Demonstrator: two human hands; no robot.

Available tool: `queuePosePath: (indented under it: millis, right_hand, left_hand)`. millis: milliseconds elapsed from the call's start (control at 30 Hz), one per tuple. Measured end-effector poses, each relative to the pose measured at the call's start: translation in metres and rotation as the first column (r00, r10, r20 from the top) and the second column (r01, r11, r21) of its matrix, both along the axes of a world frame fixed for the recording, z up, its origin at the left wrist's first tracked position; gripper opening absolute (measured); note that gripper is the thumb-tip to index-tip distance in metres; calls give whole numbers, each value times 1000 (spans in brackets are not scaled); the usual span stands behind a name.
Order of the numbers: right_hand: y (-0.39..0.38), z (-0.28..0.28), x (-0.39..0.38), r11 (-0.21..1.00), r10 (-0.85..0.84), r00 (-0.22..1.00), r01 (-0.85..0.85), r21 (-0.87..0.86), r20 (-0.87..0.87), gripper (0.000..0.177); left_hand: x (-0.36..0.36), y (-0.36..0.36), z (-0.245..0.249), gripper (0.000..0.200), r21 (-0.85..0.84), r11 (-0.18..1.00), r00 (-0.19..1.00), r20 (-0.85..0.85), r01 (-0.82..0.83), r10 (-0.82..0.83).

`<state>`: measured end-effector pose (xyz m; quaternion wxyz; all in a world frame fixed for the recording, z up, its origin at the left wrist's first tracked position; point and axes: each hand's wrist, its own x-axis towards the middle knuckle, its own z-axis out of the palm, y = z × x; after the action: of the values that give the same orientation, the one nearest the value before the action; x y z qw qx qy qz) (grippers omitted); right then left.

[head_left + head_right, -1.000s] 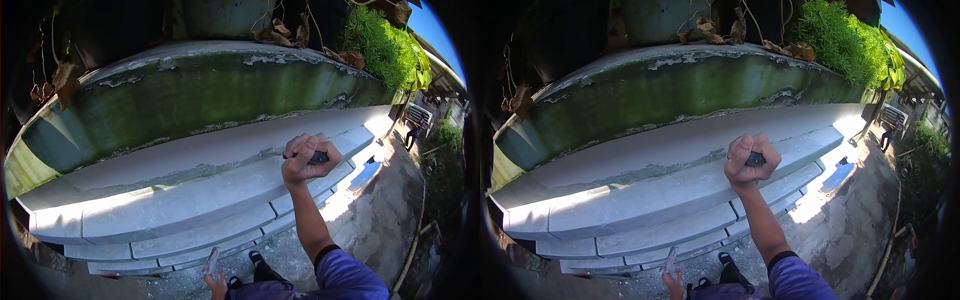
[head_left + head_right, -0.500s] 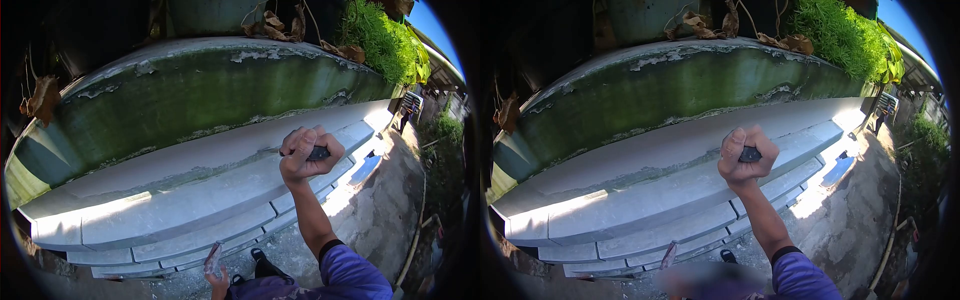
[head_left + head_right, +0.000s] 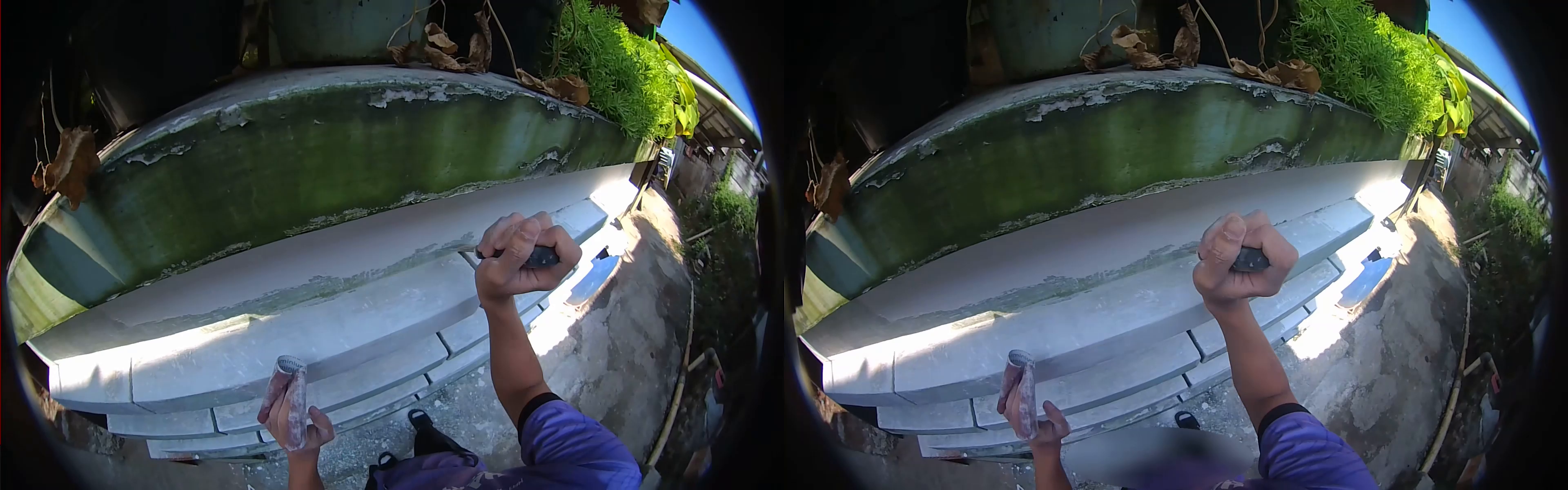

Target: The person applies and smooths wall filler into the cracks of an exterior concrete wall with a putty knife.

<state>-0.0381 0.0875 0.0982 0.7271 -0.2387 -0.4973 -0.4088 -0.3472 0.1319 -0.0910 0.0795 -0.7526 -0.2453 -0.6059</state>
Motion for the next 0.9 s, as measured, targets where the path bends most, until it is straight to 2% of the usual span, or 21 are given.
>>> queuePosePath:
  millis: [33,67,100,133,167,200,233,300,367,400,433,467,500,533,600,633,700,767,800,833,900]
  right_hand:
    - [-7,6,-3,988,144,990,-143,64,-13,19]
    - [1,4,1,967,204,978,-195,162,-46,23]
    - [10,-5,12,1000,12,1000,-12,5,-15,24]
    - [15,-14,24,981,-172,985,173,-83,20,23]
    - [18,-21,31,923,-344,936,351,-160,69,23]
    - [9,-12,21,988,-145,989,146,-44,36,22]
    - [1,-4,11,995,65,997,-67,76,29,22]
    - [4,-3,16,985,-175,980,175,13,92,23]
    - [5,-9,24,909,-401,901,414,-49,165,24]
    - [12,-9,20,921,-369,925,377,-95,89,25]
    - [9,-7,14,984,-180,983,180,1,26,24]
    - [1,-2,6,994,25,1000,-24,109,-10,23]
    - [-5,2,-2,952,231,973,-220,215,-27,23]
    - [-11,0,2,941,307,952,-305,146,4,22]
    - [17,-16,26,996,-91,995,91,-7,-43,26]
    - [24,-19,29,954,-291,956,287,-89,-44,29]
    - [9,-17,24,989,-144,988,141,-50,-58,27]
    - [-11,-6,4,977,187,982,-186,102,-4,24]
    - [-14,-6,2,945,294,956,-288,158,-16,24]
    - [-9,-10,10,985,142,989,-138,107,-33,23]
    - [16,-23,38,987,-161,986,161,-2,-47,21]
  left_hand:
    - [4,6,6,47,-3,1000,1000,9,-9,9]
    - [8,10,10,48,-10,1000,1000,17,-16,16]
    - [10,12,12,50,-21,1000,1000,22,-21,21]
    - [11,13,13,49,14,993,991,-52,-119,120]
    - [10,12,10,50,-2,994,993,-58,-105,105]
    - [8,13,4,51,-11,995,994,-58,-95,94]
    - [8,15,3,51,-21,996,995,-59,-87,85]
    - [12,17,2,48,29,990,990,-37,-136,137]
    - [14,16,1,47,58,984,985,-22,-171,172]
    - [14,16,2,46,60,983,984,-22,-173,175]
    - [14,16,4,46,66,982,984,-19,-175,177]
    - [14,16,4,46,65,982,984,-17,-176,178]
    - [13,16,6,45,64,983,984,-16,-173,175]
    - [13,16,7,45,63,984,985,-13,-168,169]
    - [13,15,9,45,55,985,986,-17,-163,164]
    - [13,14,11,44,53,986,987,-18,-158,159]
    - [12,12,14,44,25,986,986,-29,-164,165]
    - [14,11,16,44,5,988,988,-15,-155,155]
    - [15,11,17,45,-3,990,990,0,-144,144]
    - [15,9,17,45,-12,991,991,12,-132,132]
    - [15,7,20,47,-15,991,992,-9,-130,130]
